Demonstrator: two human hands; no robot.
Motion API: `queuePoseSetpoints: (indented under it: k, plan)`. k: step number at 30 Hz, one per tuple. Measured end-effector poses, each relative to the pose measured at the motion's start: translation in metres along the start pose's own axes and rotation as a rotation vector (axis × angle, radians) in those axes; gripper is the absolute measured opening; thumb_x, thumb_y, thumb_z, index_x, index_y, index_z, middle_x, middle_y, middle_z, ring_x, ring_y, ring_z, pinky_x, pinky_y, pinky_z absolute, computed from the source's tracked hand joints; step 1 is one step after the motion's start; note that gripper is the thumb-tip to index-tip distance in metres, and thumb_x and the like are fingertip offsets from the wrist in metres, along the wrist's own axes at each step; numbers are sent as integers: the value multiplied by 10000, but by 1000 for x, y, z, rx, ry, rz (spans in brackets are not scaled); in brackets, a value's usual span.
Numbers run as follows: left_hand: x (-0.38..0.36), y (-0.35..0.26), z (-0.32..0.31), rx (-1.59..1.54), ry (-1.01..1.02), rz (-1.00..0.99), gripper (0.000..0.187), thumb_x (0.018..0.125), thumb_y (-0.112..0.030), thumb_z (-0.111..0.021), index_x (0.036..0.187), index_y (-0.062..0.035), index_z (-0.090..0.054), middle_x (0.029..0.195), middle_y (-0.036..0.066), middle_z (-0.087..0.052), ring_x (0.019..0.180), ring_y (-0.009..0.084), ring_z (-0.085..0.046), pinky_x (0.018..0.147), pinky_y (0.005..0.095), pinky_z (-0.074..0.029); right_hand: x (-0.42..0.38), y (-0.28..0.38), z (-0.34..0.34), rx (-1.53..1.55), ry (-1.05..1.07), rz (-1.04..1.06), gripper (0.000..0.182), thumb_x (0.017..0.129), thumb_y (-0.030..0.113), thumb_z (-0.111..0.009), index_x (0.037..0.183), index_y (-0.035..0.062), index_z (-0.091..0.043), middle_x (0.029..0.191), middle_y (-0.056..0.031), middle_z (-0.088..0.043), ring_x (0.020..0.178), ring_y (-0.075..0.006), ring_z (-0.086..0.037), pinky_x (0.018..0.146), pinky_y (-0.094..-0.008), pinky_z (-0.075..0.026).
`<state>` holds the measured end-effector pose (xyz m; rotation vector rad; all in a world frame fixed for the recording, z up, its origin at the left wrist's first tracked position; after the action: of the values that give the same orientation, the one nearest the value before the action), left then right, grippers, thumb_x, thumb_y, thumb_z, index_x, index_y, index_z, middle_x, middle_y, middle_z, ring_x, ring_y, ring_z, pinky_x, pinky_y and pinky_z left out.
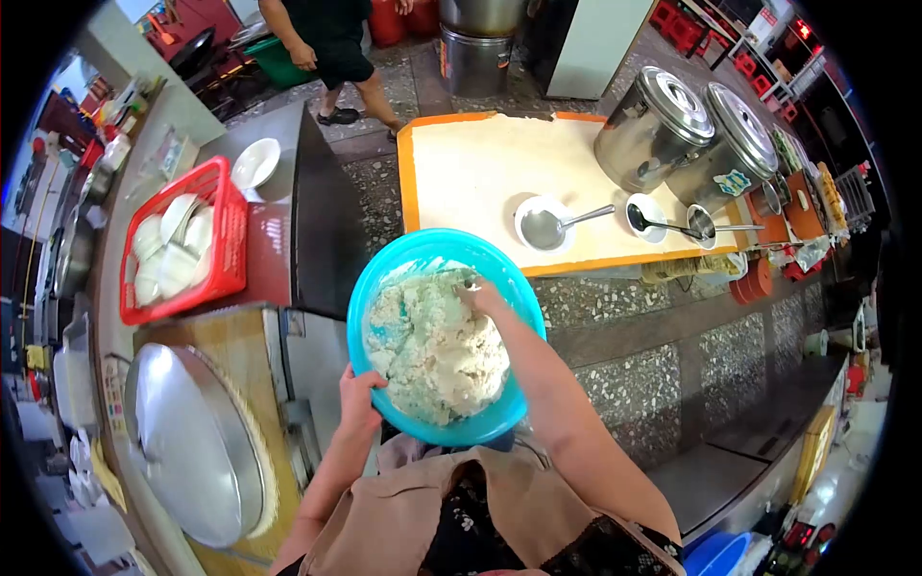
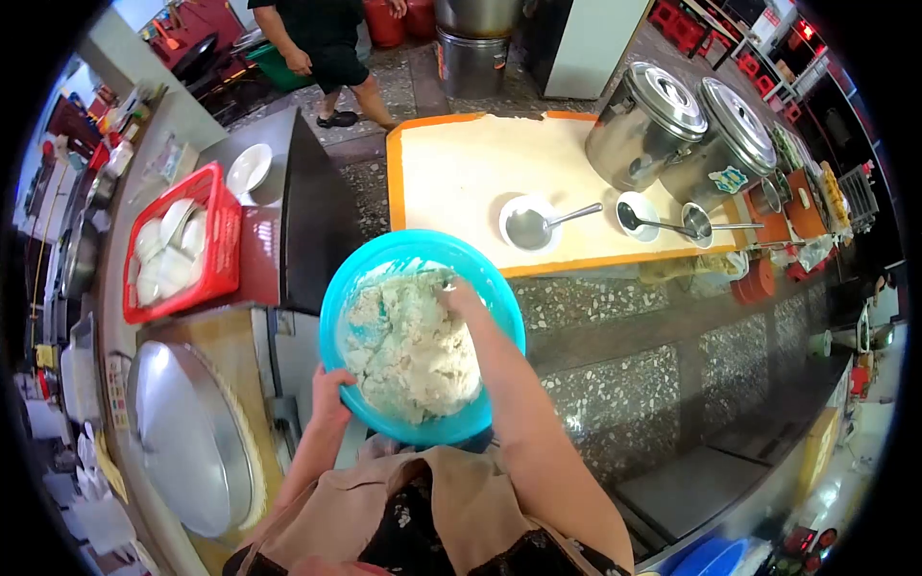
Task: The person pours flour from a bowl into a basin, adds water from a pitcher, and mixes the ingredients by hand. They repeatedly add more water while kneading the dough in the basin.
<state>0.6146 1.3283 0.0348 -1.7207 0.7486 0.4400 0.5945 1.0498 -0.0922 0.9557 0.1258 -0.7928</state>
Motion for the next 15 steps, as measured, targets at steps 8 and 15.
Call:
queuePoseSetpoints:
  k: [8,15]
  plan:
    - [212,-23,-40,57,48,25,327,533,74,-460,850,8,-504,738,48,-480,639,188,-487,552,286,-409,142,8,-1,-265,-164,-70,499,698,481,-580,885,18,-598,896,-193,-599,850,-321,-578,755,-382,-458]
    - [330,-41,-65,98,-22,59,331,562,58,-467,884,-15,-494,780,60,-515,689,202,-513,624,300,-434,227,29,19,-290,-151,52,449,670,475,-604,764,36,-598,850,-164,-609,808,-307,-578,732,-384,-460]
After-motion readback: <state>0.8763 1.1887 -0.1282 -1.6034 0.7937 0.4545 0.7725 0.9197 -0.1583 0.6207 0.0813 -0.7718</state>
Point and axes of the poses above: each hand's wrist, its own x-axis towards the middle knuckle, its own z-axis out of the back of the hand, y = z × x, the point moved 3 cm from there along x, towards the middle knuckle
